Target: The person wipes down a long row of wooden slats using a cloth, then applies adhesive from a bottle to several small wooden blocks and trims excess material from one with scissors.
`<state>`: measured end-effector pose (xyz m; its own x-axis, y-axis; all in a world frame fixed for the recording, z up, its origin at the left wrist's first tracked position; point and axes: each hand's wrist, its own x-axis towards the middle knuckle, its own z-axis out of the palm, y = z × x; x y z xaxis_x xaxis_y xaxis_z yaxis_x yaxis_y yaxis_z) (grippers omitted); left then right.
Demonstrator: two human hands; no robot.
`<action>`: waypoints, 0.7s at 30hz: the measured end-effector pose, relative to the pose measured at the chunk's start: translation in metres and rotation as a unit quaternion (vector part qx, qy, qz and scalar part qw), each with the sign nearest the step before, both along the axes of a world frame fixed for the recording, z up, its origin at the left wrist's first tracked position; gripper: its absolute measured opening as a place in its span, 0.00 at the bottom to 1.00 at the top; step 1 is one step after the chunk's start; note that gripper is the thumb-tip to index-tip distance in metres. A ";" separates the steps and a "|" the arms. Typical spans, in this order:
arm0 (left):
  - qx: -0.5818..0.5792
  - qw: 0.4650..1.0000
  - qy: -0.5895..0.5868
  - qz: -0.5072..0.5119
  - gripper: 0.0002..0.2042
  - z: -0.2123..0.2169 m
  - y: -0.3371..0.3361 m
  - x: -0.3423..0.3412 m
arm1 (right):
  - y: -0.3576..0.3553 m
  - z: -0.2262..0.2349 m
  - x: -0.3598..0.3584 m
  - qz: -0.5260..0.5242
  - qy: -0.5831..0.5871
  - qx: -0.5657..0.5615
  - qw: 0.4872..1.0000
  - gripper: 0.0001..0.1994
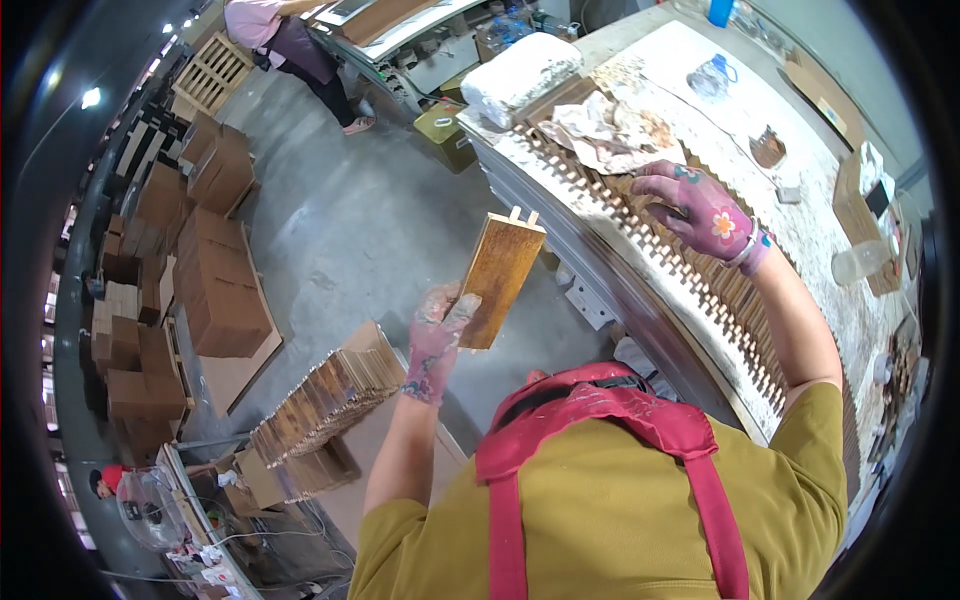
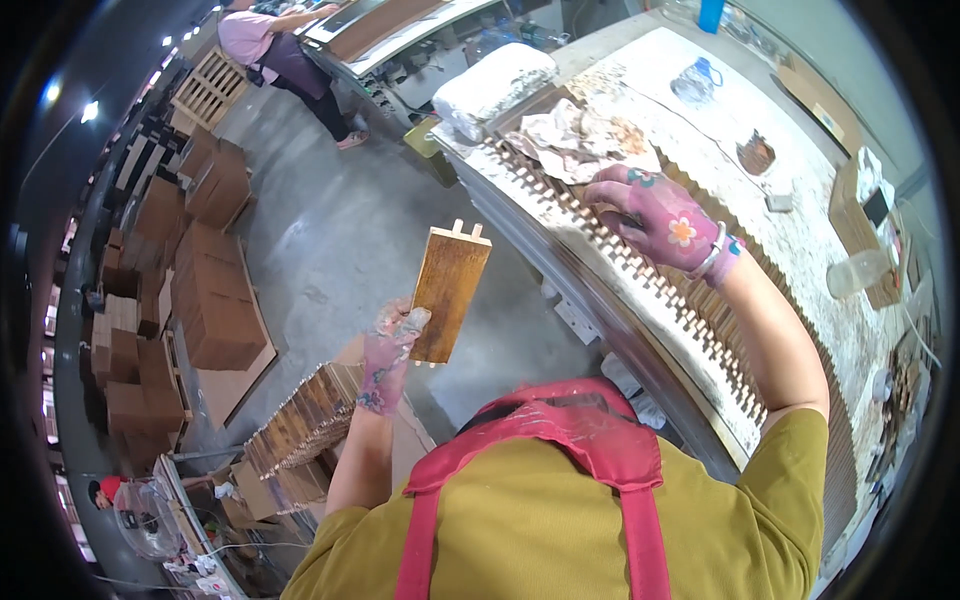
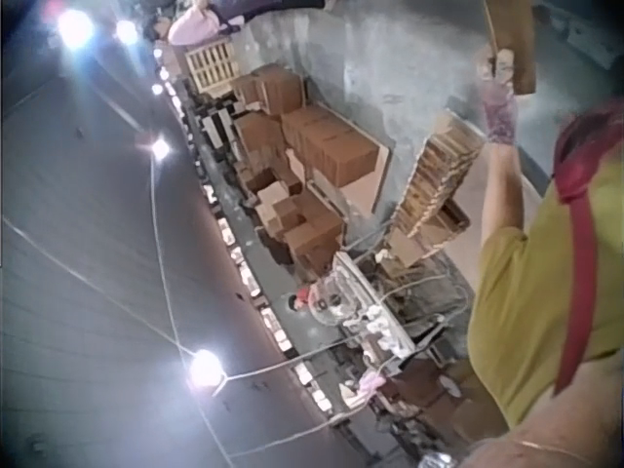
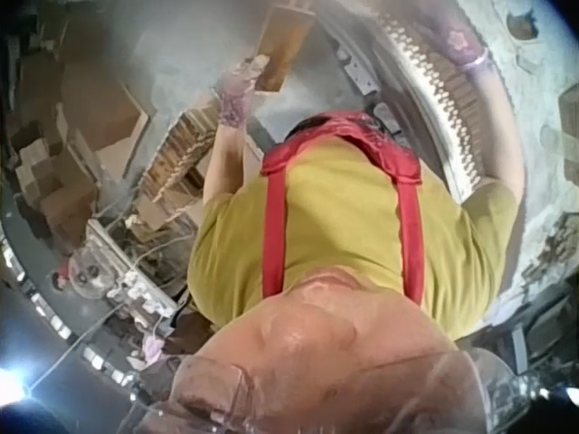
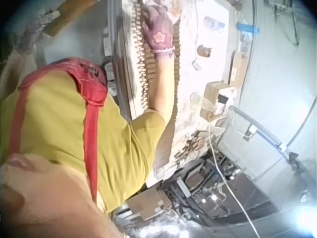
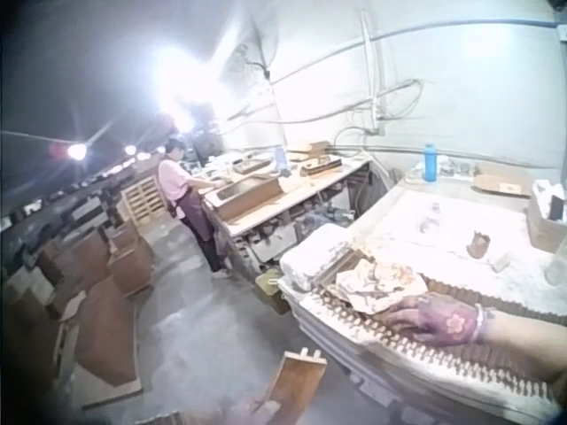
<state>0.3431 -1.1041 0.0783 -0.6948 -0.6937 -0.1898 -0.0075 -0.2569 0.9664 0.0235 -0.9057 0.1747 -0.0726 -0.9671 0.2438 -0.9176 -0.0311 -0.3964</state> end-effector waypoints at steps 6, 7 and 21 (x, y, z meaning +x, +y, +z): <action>0.015 1.000 0.009 0.006 0.13 -0.008 -0.031 -0.011 | -0.075 -0.026 -0.066 -0.058 0.025 -0.012 0.998 0.21; 0.009 1.000 0.003 0.005 0.13 -0.001 -0.032 -0.018 | -0.089 -0.028 -0.075 -0.081 0.013 -0.018 0.996 0.23; 0.015 0.996 -0.087 0.018 0.12 -0.021 -0.114 -0.109 | -0.108 -0.043 -0.121 -0.122 -0.086 0.059 0.987 0.20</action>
<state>0.2337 -1.2182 0.0569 -0.6246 -0.7096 -0.3261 -0.1646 -0.2885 0.9432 -0.0979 -1.0137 0.1319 -0.3375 -0.9366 0.0944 -0.8104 0.2381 -0.5353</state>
